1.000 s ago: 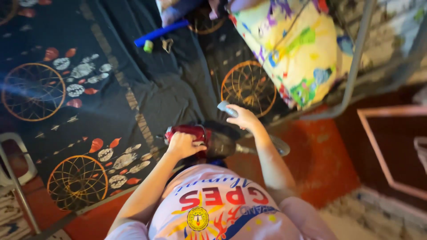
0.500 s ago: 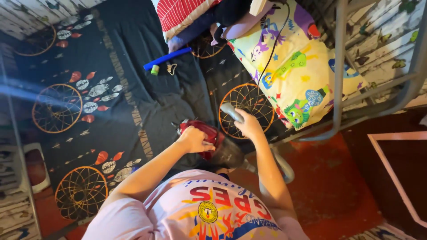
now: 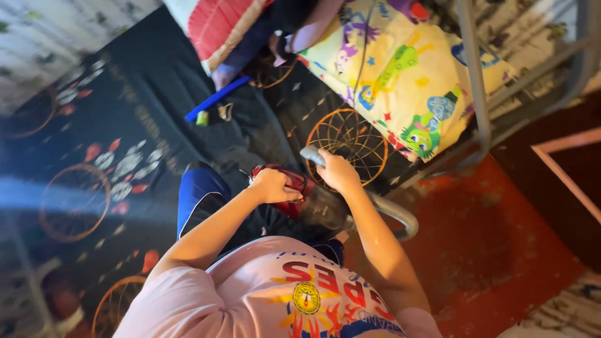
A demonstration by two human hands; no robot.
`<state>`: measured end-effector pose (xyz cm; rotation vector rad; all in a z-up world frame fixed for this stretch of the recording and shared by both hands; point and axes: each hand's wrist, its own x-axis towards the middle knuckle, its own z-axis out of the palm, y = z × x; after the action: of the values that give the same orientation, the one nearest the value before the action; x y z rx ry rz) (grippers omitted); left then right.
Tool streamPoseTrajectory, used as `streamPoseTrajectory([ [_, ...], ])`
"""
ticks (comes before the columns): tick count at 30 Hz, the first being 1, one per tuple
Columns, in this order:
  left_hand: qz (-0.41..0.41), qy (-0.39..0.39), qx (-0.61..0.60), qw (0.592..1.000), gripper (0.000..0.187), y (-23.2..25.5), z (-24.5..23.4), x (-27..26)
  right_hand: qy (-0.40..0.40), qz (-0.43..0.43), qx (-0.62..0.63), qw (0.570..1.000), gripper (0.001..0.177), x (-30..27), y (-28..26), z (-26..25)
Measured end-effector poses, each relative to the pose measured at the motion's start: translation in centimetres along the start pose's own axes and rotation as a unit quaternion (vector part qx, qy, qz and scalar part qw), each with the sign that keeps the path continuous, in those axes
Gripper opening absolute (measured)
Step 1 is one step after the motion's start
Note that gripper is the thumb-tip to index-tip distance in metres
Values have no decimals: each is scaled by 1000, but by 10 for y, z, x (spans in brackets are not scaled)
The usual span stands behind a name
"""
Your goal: Vacuuming a bed or mattress with a handheld vacuum cleaner.
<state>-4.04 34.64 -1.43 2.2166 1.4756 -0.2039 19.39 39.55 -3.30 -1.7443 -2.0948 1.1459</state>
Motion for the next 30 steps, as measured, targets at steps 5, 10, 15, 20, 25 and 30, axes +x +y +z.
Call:
streamPoseTrajectory([
  [5,62,-42,27,997,65,-28,12,35,18,22,3,1000,56,18,15,37],
  [10,122,-53,-8,991,62,-91,35,64,53,34,11,998,53,79,2,103],
  [15,191,-53,-13,980,55,-178,39,108,130,96,-24,987,52,151,-15,153],
  [20,258,10,-11,966,49,-247,58,138,136,159,-50,976,48,188,-10,184],
  [25,321,155,-78,931,39,-307,100,117,125,215,-45,968,42,186,-47,211],
  [30,317,85,-69,942,50,-326,121,86,166,214,-93,958,37,174,-79,220],
])
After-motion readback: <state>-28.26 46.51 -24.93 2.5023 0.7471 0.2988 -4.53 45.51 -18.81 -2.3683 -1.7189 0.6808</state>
